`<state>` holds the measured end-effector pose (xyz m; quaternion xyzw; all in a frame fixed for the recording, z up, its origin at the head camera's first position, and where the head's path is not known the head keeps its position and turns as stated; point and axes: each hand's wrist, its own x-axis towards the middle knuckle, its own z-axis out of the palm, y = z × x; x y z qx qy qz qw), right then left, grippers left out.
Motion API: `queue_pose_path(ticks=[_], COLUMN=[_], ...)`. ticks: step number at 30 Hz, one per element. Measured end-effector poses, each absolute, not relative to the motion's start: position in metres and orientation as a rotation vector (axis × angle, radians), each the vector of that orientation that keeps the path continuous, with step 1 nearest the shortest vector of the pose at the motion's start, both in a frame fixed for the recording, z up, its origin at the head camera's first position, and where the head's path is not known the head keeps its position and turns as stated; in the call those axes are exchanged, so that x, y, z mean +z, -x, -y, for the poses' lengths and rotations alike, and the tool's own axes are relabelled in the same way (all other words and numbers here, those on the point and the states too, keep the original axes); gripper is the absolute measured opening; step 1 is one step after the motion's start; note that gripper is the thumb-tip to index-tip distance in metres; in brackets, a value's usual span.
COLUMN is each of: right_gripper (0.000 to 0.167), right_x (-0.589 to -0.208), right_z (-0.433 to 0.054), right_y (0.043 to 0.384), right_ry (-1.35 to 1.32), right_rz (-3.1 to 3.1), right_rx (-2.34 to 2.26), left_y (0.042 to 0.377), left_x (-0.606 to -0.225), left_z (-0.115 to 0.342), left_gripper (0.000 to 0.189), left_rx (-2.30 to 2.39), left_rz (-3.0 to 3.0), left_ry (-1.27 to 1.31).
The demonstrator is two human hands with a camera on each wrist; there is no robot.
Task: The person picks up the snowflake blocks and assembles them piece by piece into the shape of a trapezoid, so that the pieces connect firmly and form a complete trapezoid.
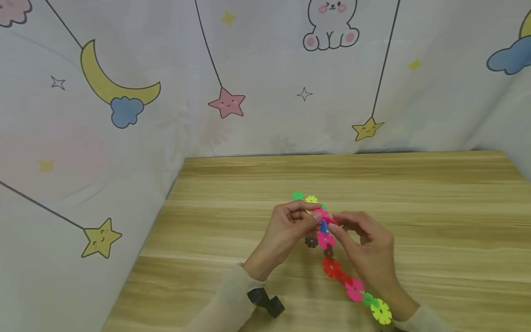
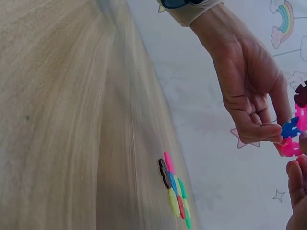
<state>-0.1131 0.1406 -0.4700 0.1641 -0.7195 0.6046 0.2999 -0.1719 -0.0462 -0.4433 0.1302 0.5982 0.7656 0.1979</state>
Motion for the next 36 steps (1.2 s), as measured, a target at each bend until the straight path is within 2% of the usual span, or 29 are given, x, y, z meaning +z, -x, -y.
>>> queue_pose_path(ticks=[7,19,28,36], right_gripper=[0.031,0.062,0.042,0.037], right_x=[-0.461,-0.444,-0.442,-0.448], right_z=[-0.153,-0.14,-0.132,-0.13], right_y=[0.111,0.098,0.096,0.095], right_ry=[-0.308,-0.48,-0.344,-0.318], right_rz=[2.117,2.218,2.281,2.177], right_rx=[1.662,1.272,1.185,1.347], left_y=[0.173,0.172,0.167,0.165], left_x=[-0.442,-0.441,-0.442,-0.442], left_z=[0.048,0.045,0.043,0.042], left_gripper=[0.033,0.029,0.025,0.023], left_rx=[2.178,2.231,2.2,2.149], left_rz=[-1.744,-1.851,-2.004,-2.08], left_ry=[-0.319,-0.273,-0.34,-0.405])
